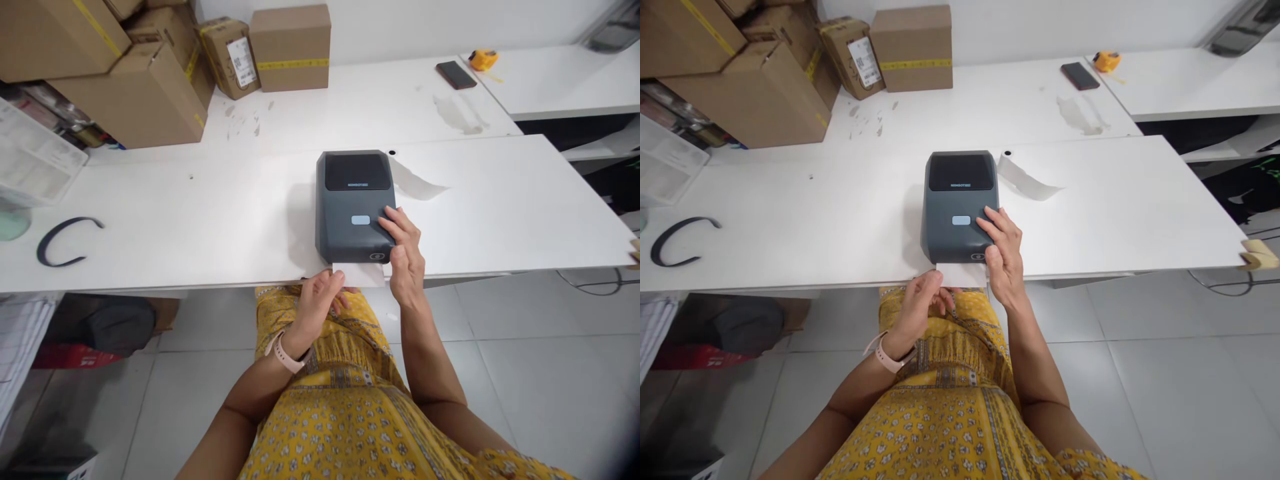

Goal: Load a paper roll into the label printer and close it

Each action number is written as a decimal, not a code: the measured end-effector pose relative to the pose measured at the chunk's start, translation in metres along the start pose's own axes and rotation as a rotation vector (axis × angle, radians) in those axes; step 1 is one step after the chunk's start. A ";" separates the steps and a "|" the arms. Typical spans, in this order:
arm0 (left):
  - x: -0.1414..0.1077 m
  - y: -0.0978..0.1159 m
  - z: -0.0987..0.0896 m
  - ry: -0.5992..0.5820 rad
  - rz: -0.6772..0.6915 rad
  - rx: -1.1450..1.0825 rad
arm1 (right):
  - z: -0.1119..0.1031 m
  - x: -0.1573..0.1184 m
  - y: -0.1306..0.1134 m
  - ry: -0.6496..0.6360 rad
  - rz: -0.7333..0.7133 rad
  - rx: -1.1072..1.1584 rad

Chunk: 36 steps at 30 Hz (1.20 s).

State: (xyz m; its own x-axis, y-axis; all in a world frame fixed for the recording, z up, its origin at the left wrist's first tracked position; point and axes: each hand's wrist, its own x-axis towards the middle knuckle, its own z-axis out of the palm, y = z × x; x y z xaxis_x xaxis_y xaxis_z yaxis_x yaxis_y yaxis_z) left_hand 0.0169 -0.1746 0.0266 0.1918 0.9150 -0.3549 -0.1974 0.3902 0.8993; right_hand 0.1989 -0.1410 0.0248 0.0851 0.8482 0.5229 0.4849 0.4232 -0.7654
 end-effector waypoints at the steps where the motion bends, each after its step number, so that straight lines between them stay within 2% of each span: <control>1: 0.003 0.003 0.002 -0.011 0.013 0.013 | 0.001 0.000 0.000 0.003 -0.002 -0.001; 4: 0.011 0.008 0.008 -0.003 0.048 0.032 | 0.001 0.000 0.000 0.002 -0.027 0.000; 8: 0.012 0.003 0.013 0.035 0.086 0.042 | -0.001 0.000 0.004 -0.021 -0.075 -0.032; 15: 0.011 -0.012 0.005 0.038 0.196 0.157 | -0.005 0.012 -0.003 0.014 -0.119 -0.253; 18: 0.006 -0.009 -0.002 0.131 0.380 0.258 | -0.005 0.023 -0.009 -0.013 -0.156 -0.343; 22: 0.004 0.009 -0.010 0.343 0.827 0.417 | -0.003 0.029 -0.014 -0.029 -0.205 -0.435; 24: 0.008 0.020 -0.012 0.394 1.005 0.557 | -0.002 0.030 -0.016 -0.012 -0.226 -0.492; 26: 0.014 0.030 -0.010 0.401 1.093 0.707 | -0.001 0.030 -0.018 -0.016 -0.246 -0.536; 29: 0.025 0.038 -0.003 0.377 1.125 0.839 | -0.001 0.034 -0.017 -0.056 -0.257 -0.562; 32: 0.031 0.036 0.002 0.336 1.113 0.853 | -0.002 0.037 -0.016 -0.083 -0.238 -0.523; 36: 0.033 0.024 -0.003 0.291 1.015 0.689 | -0.004 0.025 -0.005 -0.097 -0.154 -0.236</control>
State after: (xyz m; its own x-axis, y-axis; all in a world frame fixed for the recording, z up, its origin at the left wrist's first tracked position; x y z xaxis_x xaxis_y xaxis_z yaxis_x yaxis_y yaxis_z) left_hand 0.0156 -0.1349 0.0354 0.0122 0.7934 0.6086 0.4269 -0.5545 0.7143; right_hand 0.2023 -0.1228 0.0433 -0.0832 0.8112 0.5788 0.6758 0.4728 -0.5655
